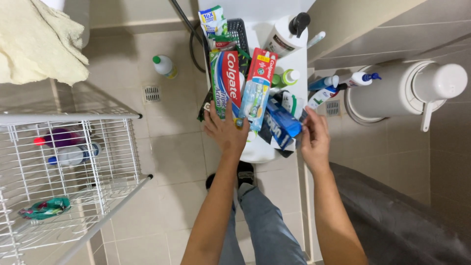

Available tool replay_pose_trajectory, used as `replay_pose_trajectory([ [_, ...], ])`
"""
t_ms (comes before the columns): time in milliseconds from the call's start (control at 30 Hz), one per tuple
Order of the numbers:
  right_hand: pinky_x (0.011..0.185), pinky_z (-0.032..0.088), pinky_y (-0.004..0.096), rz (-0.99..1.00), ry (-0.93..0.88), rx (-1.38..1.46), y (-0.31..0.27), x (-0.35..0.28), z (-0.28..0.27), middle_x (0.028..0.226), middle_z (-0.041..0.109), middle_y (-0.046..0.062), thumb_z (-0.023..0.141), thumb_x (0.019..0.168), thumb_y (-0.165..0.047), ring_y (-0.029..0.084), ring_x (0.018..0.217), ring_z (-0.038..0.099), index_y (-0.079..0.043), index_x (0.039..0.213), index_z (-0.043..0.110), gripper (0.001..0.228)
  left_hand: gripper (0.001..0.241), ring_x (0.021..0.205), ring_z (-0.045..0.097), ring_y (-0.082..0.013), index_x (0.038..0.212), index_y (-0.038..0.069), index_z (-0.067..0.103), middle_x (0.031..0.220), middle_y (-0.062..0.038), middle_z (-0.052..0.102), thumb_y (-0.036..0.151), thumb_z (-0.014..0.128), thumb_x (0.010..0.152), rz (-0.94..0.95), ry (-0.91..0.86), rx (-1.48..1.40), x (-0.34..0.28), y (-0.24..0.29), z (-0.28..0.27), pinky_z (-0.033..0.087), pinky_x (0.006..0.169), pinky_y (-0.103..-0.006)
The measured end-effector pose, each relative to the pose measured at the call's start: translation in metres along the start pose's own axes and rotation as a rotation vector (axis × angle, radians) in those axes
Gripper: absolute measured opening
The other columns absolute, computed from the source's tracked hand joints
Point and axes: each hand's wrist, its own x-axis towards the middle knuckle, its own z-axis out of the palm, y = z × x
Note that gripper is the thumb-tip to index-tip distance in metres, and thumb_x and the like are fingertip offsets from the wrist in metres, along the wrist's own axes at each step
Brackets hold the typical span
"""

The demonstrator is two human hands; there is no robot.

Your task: The person organizes various bathroom items by transferring them from a white wire rack to a black basket on the sink counter. They handle multiple packages of feminine hygiene products, bottles of liquid soap, toothpaste boxes, and other toiletries, arranging them neatly within the basket.

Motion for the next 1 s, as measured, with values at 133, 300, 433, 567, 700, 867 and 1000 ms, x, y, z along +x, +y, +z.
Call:
replay_pose_trajectory([
  [133, 0.078, 0.054, 0.039, 0.029, 0.000, -0.073, 0.019, -0.013, 0.006, 0.096, 0.055, 0.013, 0.057, 0.086, 0.025, 0.028, 0.084, 0.060, -0.004, 0.137, 0.067, 0.059, 0.091, 0.146, 0.026, -0.0495, 0.151, 0.037, 0.045, 0.162, -0.015, 0.025, 0.042, 0.083, 0.068, 0.015, -0.008, -0.026, -0.004, 0.004, -0.004, 0.036, 0.098, -0.0748],
  [300, 0.084, 0.053, 0.037, 0.177, 0.081, 0.007, 0.032, -0.034, 0.001, 0.106, 0.050, 0.014, 0.050, 0.084, 0.025, 0.023, 0.088, 0.058, -0.003, 0.141, 0.061, 0.064, 0.079, 0.146, 0.025, -0.0499, 0.148, 0.032, 0.050, 0.162, -0.016, 0.026, 0.043, 0.080, 0.076, 0.048, -0.045, -0.080, -0.012, 0.003, -0.008, 0.035, 0.101, -0.0738],
  [433, 0.079, 0.055, 0.036, 0.257, 0.119, 0.036, 0.064, -0.073, 0.010, 0.110, 0.047, 0.016, 0.049, 0.085, 0.025, 0.023, 0.083, 0.060, -0.004, 0.142, 0.060, 0.065, 0.080, 0.147, 0.022, -0.0515, 0.150, 0.033, 0.048, 0.164, -0.018, 0.022, 0.041, 0.080, 0.077, 0.058, -0.077, -0.087, -0.015, 0.001, -0.004, 0.034, 0.100, -0.0766],
  [567, 0.078, 0.057, 0.033, 0.283, 0.183, 0.014, 0.097, -0.109, 0.025, 0.112, 0.047, 0.014, 0.052, 0.087, 0.026, 0.023, 0.085, 0.064, -0.005, 0.139, 0.061, 0.062, 0.074, 0.149, 0.018, -0.0503, 0.149, 0.033, 0.050, 0.165, -0.016, 0.021, 0.040, 0.079, 0.081, 0.069, -0.081, -0.102, -0.020, 0.002, -0.007, 0.032, 0.102, -0.0772],
  [700, 0.077, 0.059, 0.037, 0.259, 0.218, -0.140, 0.132, -0.125, 0.036, 0.110, 0.052, 0.015, 0.058, 0.085, 0.025, 0.031, 0.088, 0.066, -0.006, 0.135, 0.066, 0.060, 0.074, 0.149, 0.020, -0.0500, 0.149, 0.031, 0.050, 0.164, -0.017, 0.022, 0.039, 0.078, 0.082, 0.093, -0.069, -0.100, -0.025, -0.001, -0.009, 0.032, 0.103, -0.0769],
  [867, 0.081, 0.058, 0.041, 0.239, 0.166, -0.248, 0.117, -0.114, 0.044, 0.110, 0.058, 0.014, 0.061, 0.081, 0.020, 0.033, 0.089, 0.068, -0.010, 0.127, 0.070, 0.055, 0.071, 0.149, 0.021, -0.0493, 0.149, 0.029, 0.052, 0.164, -0.018, 0.024, 0.035, 0.077, 0.082, 0.101, 0.002, -0.107, -0.040, 0.005, -0.020, 0.029, 0.106, -0.0746],
  [1000, 0.094, 0.051, 0.042, 0.077, 0.123, -0.344, 0.071, -0.099, 0.044, 0.116, 0.059, 0.012, 0.066, 0.085, 0.006, 0.033, 0.104, 0.063, -0.010, 0.124, 0.071, 0.043, 0.063, 0.149, 0.025, -0.0478, 0.147, 0.027, 0.055, 0.163, -0.019, 0.027, 0.037, 0.071, 0.087, 0.107, 0.084, -0.124, -0.065, 0.012, -0.029, 0.027, 0.110, -0.0689],
])
